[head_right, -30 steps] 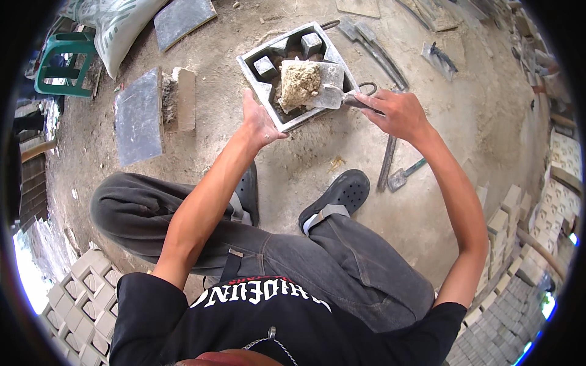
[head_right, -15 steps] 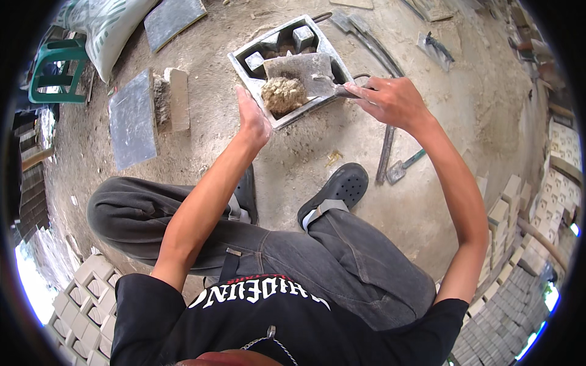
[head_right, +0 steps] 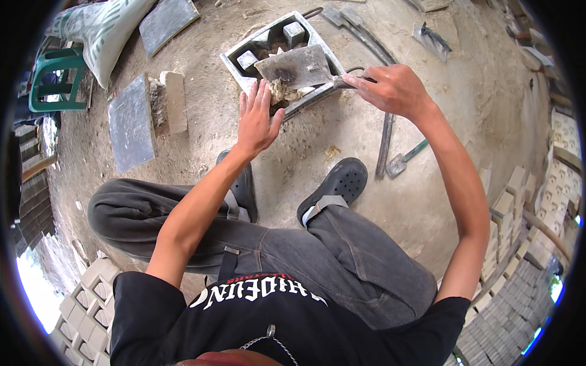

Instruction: The person assembles a decorative tile mold by placing stone pieces into a metal frame, then fills the mold with a sandy mixture using a trowel.

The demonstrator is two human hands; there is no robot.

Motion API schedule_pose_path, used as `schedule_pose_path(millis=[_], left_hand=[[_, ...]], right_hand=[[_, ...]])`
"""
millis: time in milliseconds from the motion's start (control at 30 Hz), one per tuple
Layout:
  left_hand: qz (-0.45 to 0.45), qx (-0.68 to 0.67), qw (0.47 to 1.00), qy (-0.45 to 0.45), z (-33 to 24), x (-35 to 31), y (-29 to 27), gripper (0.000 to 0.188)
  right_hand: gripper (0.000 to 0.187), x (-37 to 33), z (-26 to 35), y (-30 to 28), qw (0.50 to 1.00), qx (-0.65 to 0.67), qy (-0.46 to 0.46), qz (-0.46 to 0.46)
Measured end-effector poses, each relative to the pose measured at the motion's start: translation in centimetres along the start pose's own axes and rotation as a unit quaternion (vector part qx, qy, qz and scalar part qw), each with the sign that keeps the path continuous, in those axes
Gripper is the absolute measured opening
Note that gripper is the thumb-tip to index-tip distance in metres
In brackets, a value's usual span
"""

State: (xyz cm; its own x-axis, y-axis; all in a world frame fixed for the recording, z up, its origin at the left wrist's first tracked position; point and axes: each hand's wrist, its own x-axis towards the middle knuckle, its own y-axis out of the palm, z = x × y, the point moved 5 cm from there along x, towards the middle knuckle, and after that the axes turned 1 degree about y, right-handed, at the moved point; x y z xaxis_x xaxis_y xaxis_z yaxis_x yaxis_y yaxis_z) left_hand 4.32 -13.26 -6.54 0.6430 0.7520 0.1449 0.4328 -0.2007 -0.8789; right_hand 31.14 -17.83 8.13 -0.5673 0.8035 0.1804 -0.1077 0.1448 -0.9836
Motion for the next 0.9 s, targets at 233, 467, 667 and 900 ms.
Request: schedule_pose_path(millis=[233,467,667,900], left_hand=[[0.050,0.021,0.997,0.047,-2.1,-0.5,0.3,0.076],[-0.010,0.035,0.999,0.031,-2.1,0.5,0.1,0.080],[0.144,0.057,0.961,0.227,-1.8,-0.5,0.5,0.086],[0.050,0.062,0.996,0.032,1.9,1.9,0.0,0.093]], right_hand=[[0.040,-0.3,-0.9,-0.7,0.998,-0.052,-0.005,-0.018],[0.040,-0.8,-1.2,-0.9,0.998,-0.057,0.006,-0.024],[0.042,-2.2,-1.6,-1.0,0.997,-0.069,0.014,-0.011],[0.044,-3.8,-2.5,-2.2,0.995,-0.058,0.081,-0.008]])
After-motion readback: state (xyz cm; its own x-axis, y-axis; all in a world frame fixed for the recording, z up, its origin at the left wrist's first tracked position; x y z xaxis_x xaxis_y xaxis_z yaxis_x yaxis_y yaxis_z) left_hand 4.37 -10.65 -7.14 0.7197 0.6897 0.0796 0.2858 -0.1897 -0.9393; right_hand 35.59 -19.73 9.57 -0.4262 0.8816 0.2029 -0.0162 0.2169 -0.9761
